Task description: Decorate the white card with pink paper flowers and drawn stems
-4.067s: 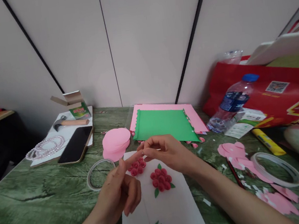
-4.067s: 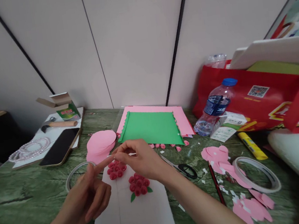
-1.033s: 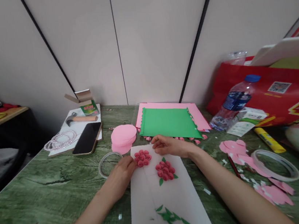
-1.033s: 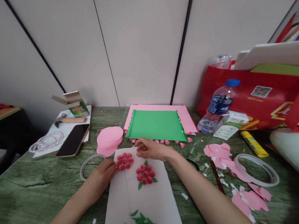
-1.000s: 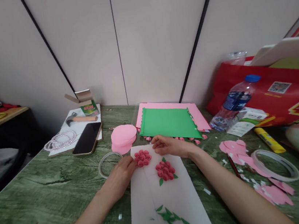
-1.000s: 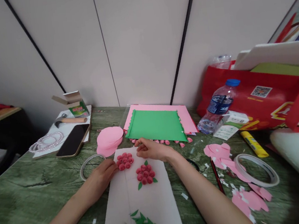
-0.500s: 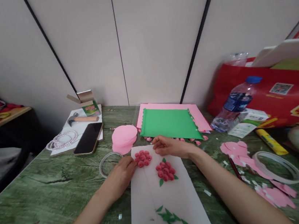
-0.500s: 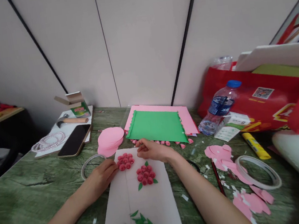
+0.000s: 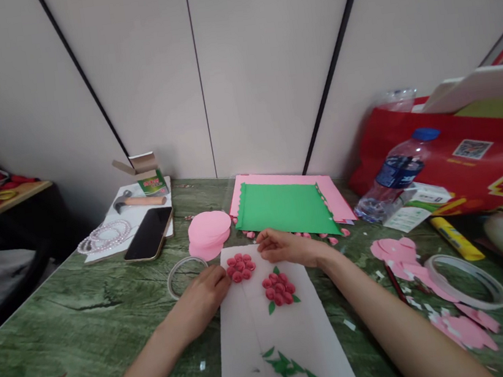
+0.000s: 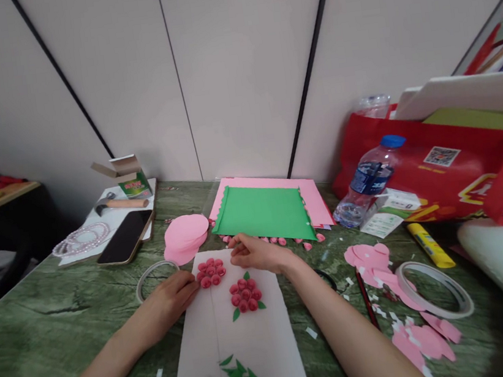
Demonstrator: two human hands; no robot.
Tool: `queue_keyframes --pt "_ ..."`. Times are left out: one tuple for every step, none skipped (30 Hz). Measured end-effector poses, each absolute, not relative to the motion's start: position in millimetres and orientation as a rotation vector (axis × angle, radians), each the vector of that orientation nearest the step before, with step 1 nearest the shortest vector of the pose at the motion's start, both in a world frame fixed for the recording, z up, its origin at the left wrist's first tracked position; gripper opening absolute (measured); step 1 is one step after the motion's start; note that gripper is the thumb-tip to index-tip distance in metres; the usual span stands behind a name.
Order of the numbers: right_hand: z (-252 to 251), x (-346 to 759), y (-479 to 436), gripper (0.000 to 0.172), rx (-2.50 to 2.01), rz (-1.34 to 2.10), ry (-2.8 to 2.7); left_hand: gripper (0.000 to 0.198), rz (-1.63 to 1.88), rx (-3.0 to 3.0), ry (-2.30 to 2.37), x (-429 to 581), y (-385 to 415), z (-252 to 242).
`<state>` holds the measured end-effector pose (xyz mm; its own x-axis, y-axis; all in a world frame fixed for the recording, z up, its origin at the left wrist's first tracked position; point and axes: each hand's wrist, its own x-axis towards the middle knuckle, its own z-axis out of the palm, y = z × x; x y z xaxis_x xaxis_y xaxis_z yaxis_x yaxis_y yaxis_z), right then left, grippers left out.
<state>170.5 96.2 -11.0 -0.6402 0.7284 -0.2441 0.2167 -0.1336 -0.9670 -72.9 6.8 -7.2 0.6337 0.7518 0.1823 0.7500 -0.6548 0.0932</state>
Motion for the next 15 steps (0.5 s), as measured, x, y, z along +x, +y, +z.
queue_keyframes --pt "-11.0 170.4 96.2 0.042 -1.052 1.828 -1.760 0.025 0.327 2.827 1.306 -72.7 6.5 -6.9" --pt "-11.1 170.4 96.2 0.042 -1.053 1.827 -1.762 0.026 0.337 2.824 1.308 -72.5 6.4 -7.1" --pt "-11.1 170.4 96.2 0.042 -1.055 1.825 -1.764 0.026 0.346 2.827 1.310 -72.5 6.4 -7.6" --pt "-11.3 170.4 96.3 0.042 -1.057 1.822 -1.764 0.026 0.350 2.835 1.311 -72.5 6.6 -8.5" --pt "-11.4 170.3 96.4 0.042 -1.060 1.821 -1.762 0.025 0.353 2.846 1.309 -72.6 6.9 -9.6" --pt "-11.5 170.4 96.4 0.042 -1.062 1.820 -1.760 0.025 0.362 2.858 1.307 -72.8 7.3 -10.7" --pt "-11.6 170.4 96.5 0.042 -1.062 1.820 -1.758 0.025 0.374 2.868 1.303 -73.0 7.8 -11.7" --pt "-11.6 170.4 96.5 0.043 -1.061 1.820 -1.756 0.024 0.388 2.874 1.301 -73.1 8.2 -12.2" --pt "-11.6 170.5 96.4 0.043 -1.061 1.819 -1.756 0.024 0.395 2.876 1.296 -73.2 8.4 -12.4" --pt "-11.4 170.5 96.3 0.044 -1.060 1.818 -1.757 0.023 0.390 2.876 1.293 -73.2 8.5 -12.0" --pt "-11.1 170.5 96.1 0.044 -1.057 1.818 -1.757 0.022 0.374 2.875 1.291 -73.0 8.3 -11.2" --pt "-10.8 170.5 95.9 0.044 -1.054 1.820 -1.758 0.021 0.348 2.874 1.291 -72.9 8.0 -10.3" --pt "-10.5 170.5 95.6 0.044 -1.051 1.823 -1.757 0.020 0.323 2.875 1.293 -72.7 7.7 -9.3" --pt "-10.1 170.5 95.4 0.044 -1.048 1.827 -1.756 0.020 0.306 2.878 1.296 -72.6 7.3 -8.6" --pt "-9.8 170.5 95.1 0.045 -1.046 1.830 -1.754 0.019 0.297 2.881 1.298 -72.5 7.1 -8.4"
